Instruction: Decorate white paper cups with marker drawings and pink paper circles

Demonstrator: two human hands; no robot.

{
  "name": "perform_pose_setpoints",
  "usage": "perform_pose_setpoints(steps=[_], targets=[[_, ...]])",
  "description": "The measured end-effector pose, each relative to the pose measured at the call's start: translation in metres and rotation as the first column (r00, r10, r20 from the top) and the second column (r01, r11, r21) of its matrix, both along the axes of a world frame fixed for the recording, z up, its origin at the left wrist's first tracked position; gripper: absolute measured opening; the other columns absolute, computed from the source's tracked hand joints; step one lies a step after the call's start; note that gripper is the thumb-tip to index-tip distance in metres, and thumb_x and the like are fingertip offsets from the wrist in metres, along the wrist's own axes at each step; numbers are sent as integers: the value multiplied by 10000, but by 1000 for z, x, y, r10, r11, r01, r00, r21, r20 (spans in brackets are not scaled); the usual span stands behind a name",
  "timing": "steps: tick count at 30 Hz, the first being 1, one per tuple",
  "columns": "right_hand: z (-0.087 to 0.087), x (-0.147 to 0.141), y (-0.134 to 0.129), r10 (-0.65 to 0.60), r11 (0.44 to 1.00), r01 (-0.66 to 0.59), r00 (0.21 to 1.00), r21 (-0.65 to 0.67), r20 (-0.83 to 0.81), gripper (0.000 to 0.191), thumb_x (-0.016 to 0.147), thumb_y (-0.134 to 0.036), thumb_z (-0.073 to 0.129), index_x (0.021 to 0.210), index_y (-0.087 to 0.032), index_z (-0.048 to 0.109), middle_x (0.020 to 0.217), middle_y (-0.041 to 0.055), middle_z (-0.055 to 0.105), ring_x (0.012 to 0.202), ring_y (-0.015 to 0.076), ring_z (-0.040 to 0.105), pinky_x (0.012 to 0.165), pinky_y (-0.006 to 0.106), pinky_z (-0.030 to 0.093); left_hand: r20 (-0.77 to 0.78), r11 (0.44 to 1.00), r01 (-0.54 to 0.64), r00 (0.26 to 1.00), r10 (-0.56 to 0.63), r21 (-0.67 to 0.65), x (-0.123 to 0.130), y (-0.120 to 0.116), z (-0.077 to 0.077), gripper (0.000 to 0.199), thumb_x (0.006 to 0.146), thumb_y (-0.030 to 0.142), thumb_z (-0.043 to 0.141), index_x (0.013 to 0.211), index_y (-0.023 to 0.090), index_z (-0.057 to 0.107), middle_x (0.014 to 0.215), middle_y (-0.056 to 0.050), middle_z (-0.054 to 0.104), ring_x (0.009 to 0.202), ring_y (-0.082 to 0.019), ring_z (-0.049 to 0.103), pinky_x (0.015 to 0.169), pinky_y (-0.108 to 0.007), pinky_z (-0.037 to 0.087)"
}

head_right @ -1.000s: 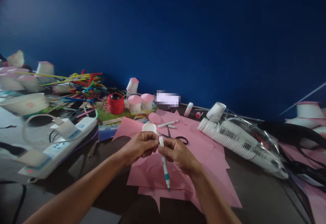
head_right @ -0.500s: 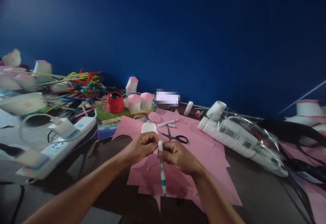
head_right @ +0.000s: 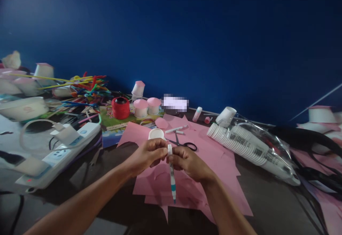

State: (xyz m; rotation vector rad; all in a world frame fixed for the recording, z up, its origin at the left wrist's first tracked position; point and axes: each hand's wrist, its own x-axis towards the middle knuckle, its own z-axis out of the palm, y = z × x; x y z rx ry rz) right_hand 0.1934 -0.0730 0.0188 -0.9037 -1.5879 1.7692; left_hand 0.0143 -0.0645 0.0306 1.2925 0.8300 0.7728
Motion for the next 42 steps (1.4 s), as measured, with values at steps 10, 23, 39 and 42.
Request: perform_pose_setpoints(steps=[10,23,39,42], targets=[[-3,2,0,43,998,-42,999,-43,16,311,828,-428,572,714,-142,531,612,-57,318,491,49,244,461,220,181,106,997,12,994,-4,-82,2,2,-6,120,736,248,572,698,134,568,514,38,532,355,-32,383,346,-159,285],[0,-4,-3,61,997,-59,997,-57,50,301,823,-433,581,763,-138,570,619,-56,339,499,51,238,462,225,166,126,994,-12,992,26,-111,4,5,-19,28,672,152,538,649,139,542,493,26,575,318,-51,443,326,-158,340],[-7,-3,-2,53,995,-54,998,-87,-18,313,792,-434,619,743,-126,592,570,-63,339,461,46,247,440,220,181,183,976,-56,979,95,-212,9,1,-13,237,626,298,688,596,136,517,442,24,551,312,-53,424,320,-170,325],[-6,-3,-3,5,990,-13,998,-137,-64,311,759,-437,653,731,-134,586,547,-64,357,446,45,251,438,219,185,213,977,-42,973,87,-209,9,-1,-9,241,651,311,679,608,140,514,459,29,549,321,-48,415,331,-174,324]])
